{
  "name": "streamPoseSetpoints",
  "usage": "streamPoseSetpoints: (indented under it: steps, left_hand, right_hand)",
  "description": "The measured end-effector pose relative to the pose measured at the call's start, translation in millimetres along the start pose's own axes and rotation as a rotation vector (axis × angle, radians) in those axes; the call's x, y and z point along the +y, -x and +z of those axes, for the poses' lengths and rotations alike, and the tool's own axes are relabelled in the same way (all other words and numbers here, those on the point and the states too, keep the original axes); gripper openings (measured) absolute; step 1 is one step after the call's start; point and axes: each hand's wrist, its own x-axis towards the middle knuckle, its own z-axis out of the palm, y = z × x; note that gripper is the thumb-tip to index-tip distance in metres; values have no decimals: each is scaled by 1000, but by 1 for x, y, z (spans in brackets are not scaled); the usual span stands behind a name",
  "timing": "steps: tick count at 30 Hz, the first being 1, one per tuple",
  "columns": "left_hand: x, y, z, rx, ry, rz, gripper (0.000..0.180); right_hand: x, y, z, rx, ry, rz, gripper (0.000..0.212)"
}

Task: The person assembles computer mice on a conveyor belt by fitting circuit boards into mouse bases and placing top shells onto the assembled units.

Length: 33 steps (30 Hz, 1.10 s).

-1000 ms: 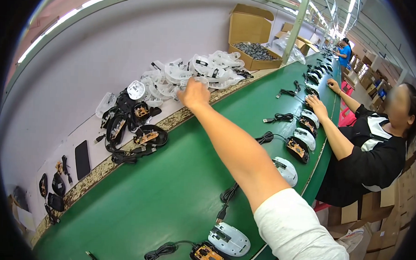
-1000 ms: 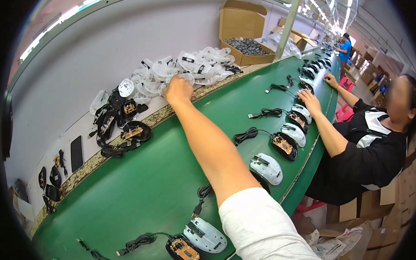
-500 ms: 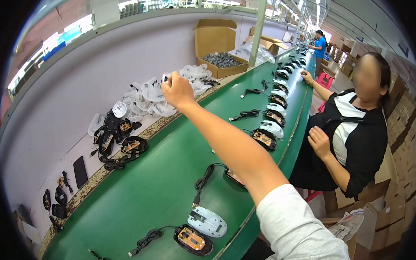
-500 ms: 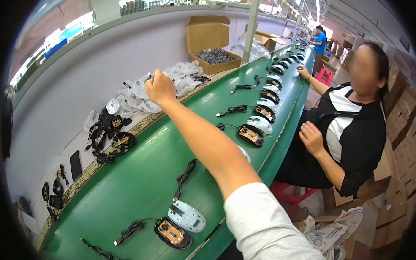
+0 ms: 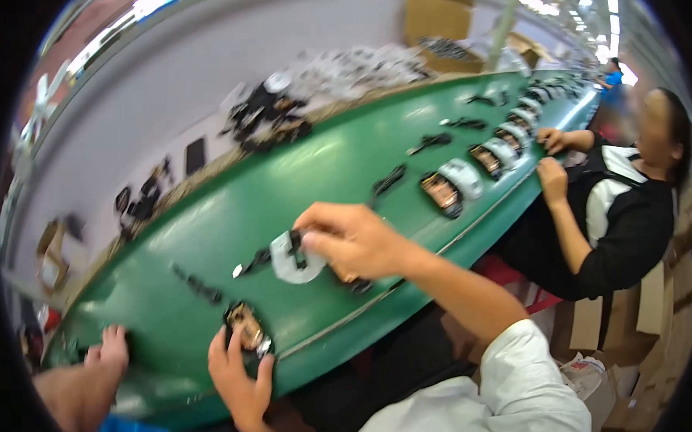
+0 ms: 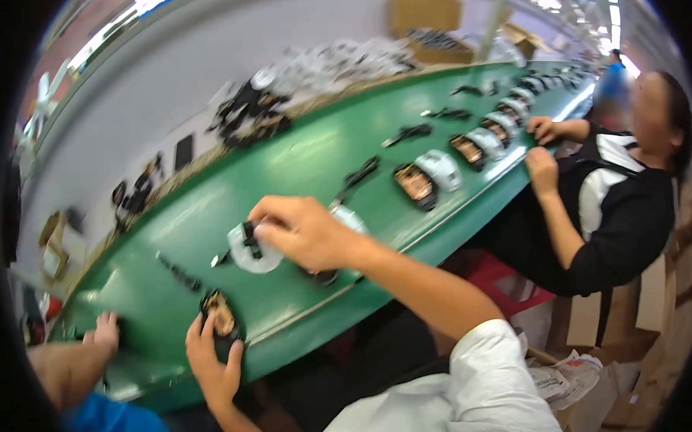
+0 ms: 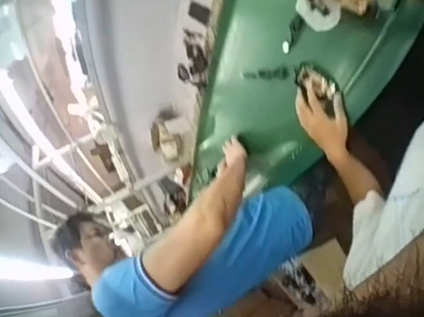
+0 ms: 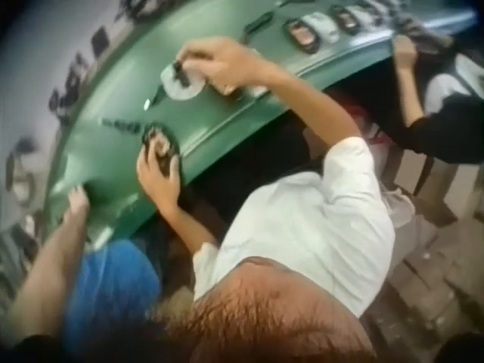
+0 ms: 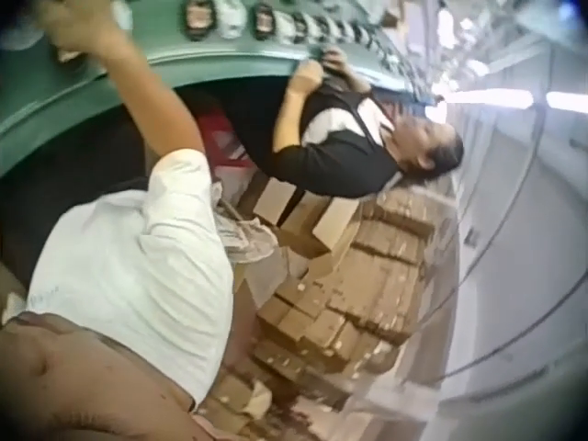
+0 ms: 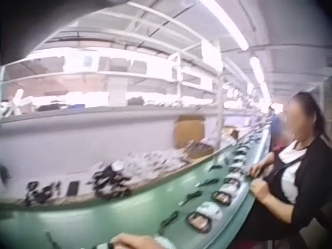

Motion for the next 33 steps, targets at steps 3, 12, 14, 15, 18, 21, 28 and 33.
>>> streamPoseSetpoints:
  steps: [3, 12, 14, 15, 18, 21, 28, 33]
  left_hand:
    - [4, -1, -4, 3, -1, -34, 67]
    - [0, 9, -8, -20, 0, -23, 68]
    - [2, 8, -7, -26, 5, -26, 68]
    - [0, 8, -8, -27, 6, -25, 68]
    - [-2, 8, -10, -36, 22, -25, 68]
    - [-2, 5, -10, -45, 41, -3, 68]
    - [-16, 4, -2, -51, 119, 72, 74]
    - [-35, 11, 3, 71, 210, 116, 66]
  right_hand:
    - [22, -8, 29, -163, -58, 123, 14]
    - [60, -15, 88, -203, 484, 138, 28]
    - [76, -11, 93, 29, 773, -164, 36]
    - [70, -7, 95, 30, 773, -163, 36]
    - [38, 21, 89, -70, 815, -345, 47]
    - [41, 35, 90, -96, 869, -370, 51]
    - [70, 35, 104, -16, 997, -236, 58]
    - [63, 51, 109, 112, 718, -316, 62]
